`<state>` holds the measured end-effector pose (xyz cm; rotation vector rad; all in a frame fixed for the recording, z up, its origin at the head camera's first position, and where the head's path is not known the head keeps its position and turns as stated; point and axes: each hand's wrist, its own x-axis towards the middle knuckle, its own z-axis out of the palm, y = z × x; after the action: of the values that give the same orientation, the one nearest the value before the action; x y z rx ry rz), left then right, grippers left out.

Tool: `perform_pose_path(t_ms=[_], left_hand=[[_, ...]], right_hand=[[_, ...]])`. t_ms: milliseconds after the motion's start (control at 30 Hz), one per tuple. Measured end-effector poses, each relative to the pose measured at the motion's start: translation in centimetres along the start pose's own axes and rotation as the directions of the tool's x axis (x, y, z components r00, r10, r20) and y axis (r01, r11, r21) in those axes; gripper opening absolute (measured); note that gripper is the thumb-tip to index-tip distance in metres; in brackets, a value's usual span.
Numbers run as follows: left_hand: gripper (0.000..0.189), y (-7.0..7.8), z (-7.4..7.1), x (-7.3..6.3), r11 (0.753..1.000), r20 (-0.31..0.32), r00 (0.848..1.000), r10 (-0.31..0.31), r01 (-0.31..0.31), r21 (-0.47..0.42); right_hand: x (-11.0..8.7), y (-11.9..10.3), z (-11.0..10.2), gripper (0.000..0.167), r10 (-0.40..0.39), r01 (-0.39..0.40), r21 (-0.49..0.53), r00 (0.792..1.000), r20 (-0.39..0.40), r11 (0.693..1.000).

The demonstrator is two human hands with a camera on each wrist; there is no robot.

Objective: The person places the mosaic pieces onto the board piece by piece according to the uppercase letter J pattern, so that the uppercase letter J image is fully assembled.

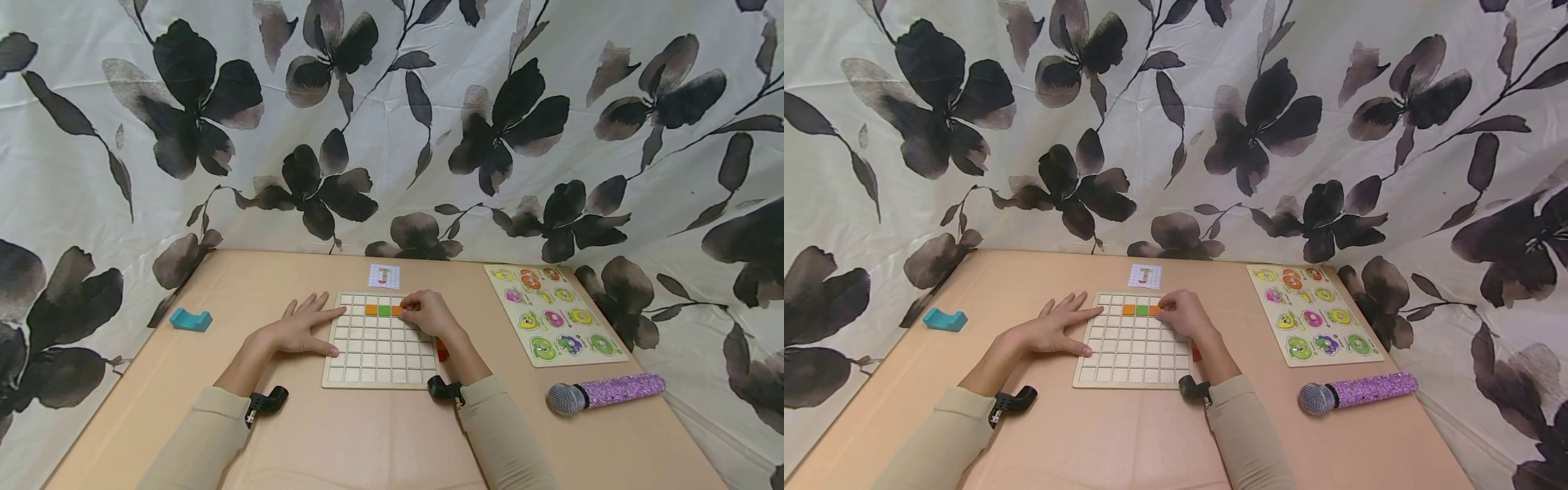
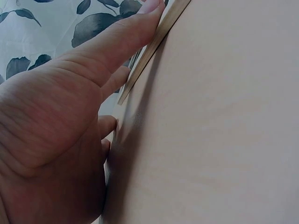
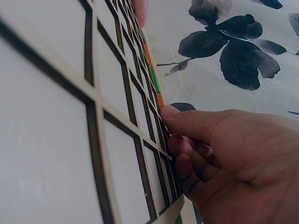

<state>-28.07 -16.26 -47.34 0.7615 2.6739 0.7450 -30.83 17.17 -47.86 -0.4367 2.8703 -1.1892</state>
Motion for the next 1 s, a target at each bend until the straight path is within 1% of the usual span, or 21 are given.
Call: perform_pose_path(t_ms=[300,467,567,700,833,1000], left_hand=[[0.099,-0.1,0.0,0.1,1.000,0.013,1.000,-0.004,0.004,0.010],[0.099,-0.1,0.0,0.0,1.000,0.009,1.000,-0.003,0.003,0.008],[0.099,-0.2,0.0,0.0,1.000,0.008,1.000,-0.003,0.003,0.006],[0.098,-0.2,0.0,0.0,1.000,0.010,1.000,-0.003,0.003,0.008],[0.099,-0.2,0.1,0.0,1.000,0.009,1.000,-0.001,0.001,0.011],[0.099,-0.2,0.1,0.0,1.000,0.005,1.000,0.000,0.000,0.004]], right_hand=[[0.0,-0.1,0.0,0.020,-0.002,0.002,-0.001,1.000,-0.003,1.000],[0.0,0.0,0.0,0.022,-0.006,0.006,-0.007,1.000,0.004,1.000],[0.0,0.0,-0.2,0.023,-0.010,0.010,0.012,1.000,0.010,1.000],[-0.1,-0.2,-0.4,0.027,-0.024,0.023,0.063,1.000,0.009,0.998],[0.0,-0.4,-0.7,0.031,-0.051,0.052,0.090,0.999,-0.008,0.995],[-0.3,-1.2,-1.3,0.032,-0.052,0.055,0.111,0.998,-0.023,0.992]])
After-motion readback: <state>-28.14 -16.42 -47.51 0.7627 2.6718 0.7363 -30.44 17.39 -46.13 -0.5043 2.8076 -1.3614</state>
